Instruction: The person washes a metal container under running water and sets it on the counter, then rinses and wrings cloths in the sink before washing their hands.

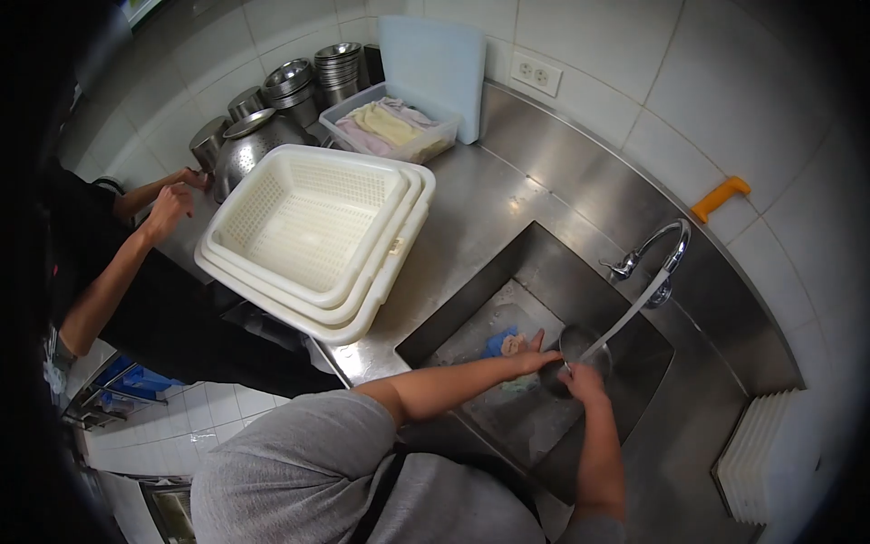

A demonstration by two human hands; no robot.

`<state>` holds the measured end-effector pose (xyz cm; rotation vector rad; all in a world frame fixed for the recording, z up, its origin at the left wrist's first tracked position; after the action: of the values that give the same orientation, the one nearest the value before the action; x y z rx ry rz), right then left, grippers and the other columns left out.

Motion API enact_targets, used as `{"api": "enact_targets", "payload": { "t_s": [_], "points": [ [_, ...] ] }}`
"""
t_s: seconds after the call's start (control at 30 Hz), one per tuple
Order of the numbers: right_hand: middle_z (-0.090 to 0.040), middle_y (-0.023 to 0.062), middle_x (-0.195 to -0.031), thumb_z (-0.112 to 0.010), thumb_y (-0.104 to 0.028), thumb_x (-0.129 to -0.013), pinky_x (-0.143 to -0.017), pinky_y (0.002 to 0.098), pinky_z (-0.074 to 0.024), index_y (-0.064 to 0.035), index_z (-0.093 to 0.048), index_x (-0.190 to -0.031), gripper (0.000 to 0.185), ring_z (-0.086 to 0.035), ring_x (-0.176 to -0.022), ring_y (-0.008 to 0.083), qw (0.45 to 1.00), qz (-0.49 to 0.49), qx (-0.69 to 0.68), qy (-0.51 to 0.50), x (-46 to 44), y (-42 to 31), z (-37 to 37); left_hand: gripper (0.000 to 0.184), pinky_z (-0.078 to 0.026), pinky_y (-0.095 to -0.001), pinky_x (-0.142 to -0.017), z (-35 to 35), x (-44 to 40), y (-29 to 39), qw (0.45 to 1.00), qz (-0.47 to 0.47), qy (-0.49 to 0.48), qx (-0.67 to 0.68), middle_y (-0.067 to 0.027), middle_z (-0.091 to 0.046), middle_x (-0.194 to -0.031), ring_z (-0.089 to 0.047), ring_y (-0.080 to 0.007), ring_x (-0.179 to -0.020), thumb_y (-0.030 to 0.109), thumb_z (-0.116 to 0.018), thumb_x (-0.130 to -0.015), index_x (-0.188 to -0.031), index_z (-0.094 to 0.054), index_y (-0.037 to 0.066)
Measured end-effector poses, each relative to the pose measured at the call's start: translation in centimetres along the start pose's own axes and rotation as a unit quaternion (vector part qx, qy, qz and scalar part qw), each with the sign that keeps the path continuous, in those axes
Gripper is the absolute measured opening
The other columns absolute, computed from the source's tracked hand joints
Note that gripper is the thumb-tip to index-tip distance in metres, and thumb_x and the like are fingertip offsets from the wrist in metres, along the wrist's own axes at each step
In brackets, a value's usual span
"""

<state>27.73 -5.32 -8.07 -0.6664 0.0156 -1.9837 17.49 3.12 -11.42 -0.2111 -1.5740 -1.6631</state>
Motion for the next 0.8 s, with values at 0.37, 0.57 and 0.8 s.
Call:
{"api": "enact_targets", "payload": {
  "t_s": [0.37, 0.57, 0.8],
  "points": [
    [-0.058, 0.0168, -0.082, -0.056, -0.03, -0.076, -0.071, 0.0363, -0.0429, -0.002, -0.055, -0.092, 0.032, -0.056, -0.081, 0.0291, 0.997, 0.026, -0.001, 0.075, 0.4, -1.6, 0.5, 0.072, -0.029, -0.0411, -0.094, 7.4, 1.1, 0.0, 0.969, -0.169, 0.169, -0.067, -0.0198, -0.019, -0.129, -0.028, -0.0417, -0.114, 0.036, -0.062, -0.062, -0.124, -0.033, 0.012],
    [-0.054, 0.0097, -0.1, -0.054, -0.034, -0.08, -0.079, 0.0354, -0.042, -0.0006, -0.049, -0.105, 0.042, -0.054, -0.087, 0.0215, 0.673, -0.028, -0.73, 0.118, 0.3, 0.6, -2.6, 0.067, -0.032, -0.042, -0.092, 7.5, 7.0, 4.1, 0.943, -0.225, 0.139, -0.202, -0.0185, -0.022, -0.128, -0.03, -0.0393, -0.113, 0.032, -0.064, -0.061, -0.12, -0.039, 0.011],
    [-0.037, 0.0073, -0.126, -0.049, -0.05, -0.077, -0.094, 0.0403, -0.0307, -0.007, -0.035, -0.122, 0.063, -0.037, -0.113, 0.0242, 0.472, -0.088, -0.871, 0.103, 1.1, -0.2, -6.2, 0.077, -0.032, -0.0424, -0.092, 7.1, 14.7, 8.4, 0.857, -0.323, 0.167, -0.365, -0.0184, -0.021, -0.129, -0.027, -0.039, -0.115, 0.039, -0.063, -0.064, -0.126, -0.026, 0.014]
  ]
}}
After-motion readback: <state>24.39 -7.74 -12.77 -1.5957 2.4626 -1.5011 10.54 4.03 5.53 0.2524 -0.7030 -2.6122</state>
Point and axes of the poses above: each hand's wrist, its own x-axis away from the middle knuckle, its own z-axis out of the back of the hand, y = z × x, the point moved 7 cm from there along -x, towards the middle knuckle
